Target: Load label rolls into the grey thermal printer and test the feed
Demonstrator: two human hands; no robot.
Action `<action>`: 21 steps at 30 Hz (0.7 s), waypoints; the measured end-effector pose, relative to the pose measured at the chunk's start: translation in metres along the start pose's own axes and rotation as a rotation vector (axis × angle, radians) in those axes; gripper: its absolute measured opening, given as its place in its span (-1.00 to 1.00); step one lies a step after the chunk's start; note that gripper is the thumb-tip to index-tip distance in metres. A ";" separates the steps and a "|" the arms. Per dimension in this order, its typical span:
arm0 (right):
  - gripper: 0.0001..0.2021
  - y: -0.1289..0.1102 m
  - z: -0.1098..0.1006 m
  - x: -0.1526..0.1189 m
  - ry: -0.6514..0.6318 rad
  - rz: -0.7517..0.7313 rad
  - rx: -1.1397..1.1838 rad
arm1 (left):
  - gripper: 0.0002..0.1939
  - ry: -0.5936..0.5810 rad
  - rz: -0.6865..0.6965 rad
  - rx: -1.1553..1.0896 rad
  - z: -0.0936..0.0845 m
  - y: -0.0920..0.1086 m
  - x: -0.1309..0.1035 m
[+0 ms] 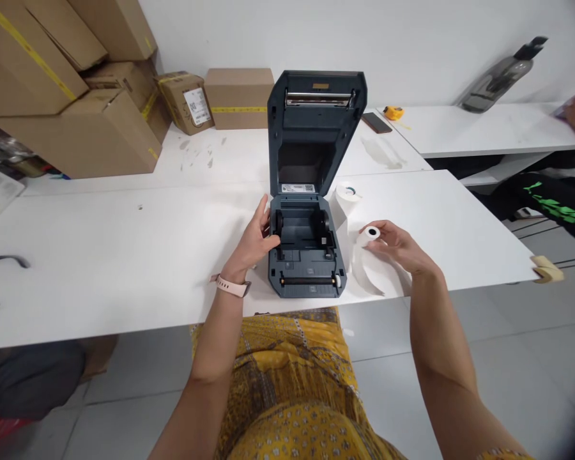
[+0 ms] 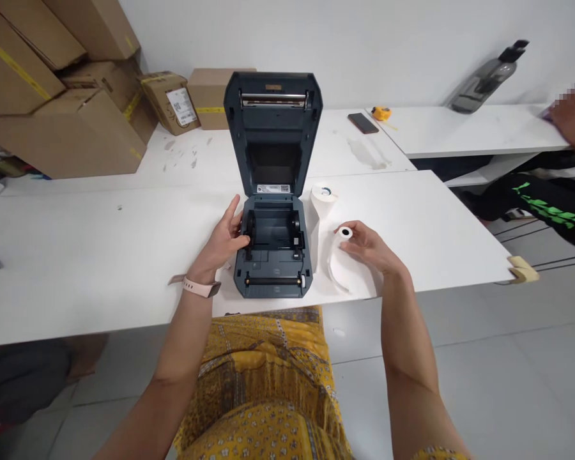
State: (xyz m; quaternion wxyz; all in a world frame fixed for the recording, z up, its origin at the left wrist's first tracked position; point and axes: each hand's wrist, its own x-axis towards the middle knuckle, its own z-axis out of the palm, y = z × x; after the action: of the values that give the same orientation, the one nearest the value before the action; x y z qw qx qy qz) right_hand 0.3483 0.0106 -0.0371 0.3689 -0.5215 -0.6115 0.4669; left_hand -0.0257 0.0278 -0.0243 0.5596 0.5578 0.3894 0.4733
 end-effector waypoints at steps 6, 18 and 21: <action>-0.44 0.009 -0.012 0.016 0.028 -0.036 0.068 | 0.16 -0.004 -0.003 -0.010 -0.001 -0.001 0.001; -0.02 -0.033 -0.005 0.112 -0.035 0.047 -0.083 | 0.16 -0.014 -0.005 0.020 -0.005 -0.005 0.003; -0.17 -0.036 0.003 0.117 0.011 0.077 -0.069 | 0.15 -0.016 0.003 0.006 -0.005 -0.006 0.002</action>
State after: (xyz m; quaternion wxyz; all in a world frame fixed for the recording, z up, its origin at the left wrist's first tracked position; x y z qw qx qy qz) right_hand 0.3135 0.1243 -0.0078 0.3358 -0.5595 -0.6047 0.4566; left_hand -0.0296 0.0318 -0.0306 0.5602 0.5638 0.3856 0.4687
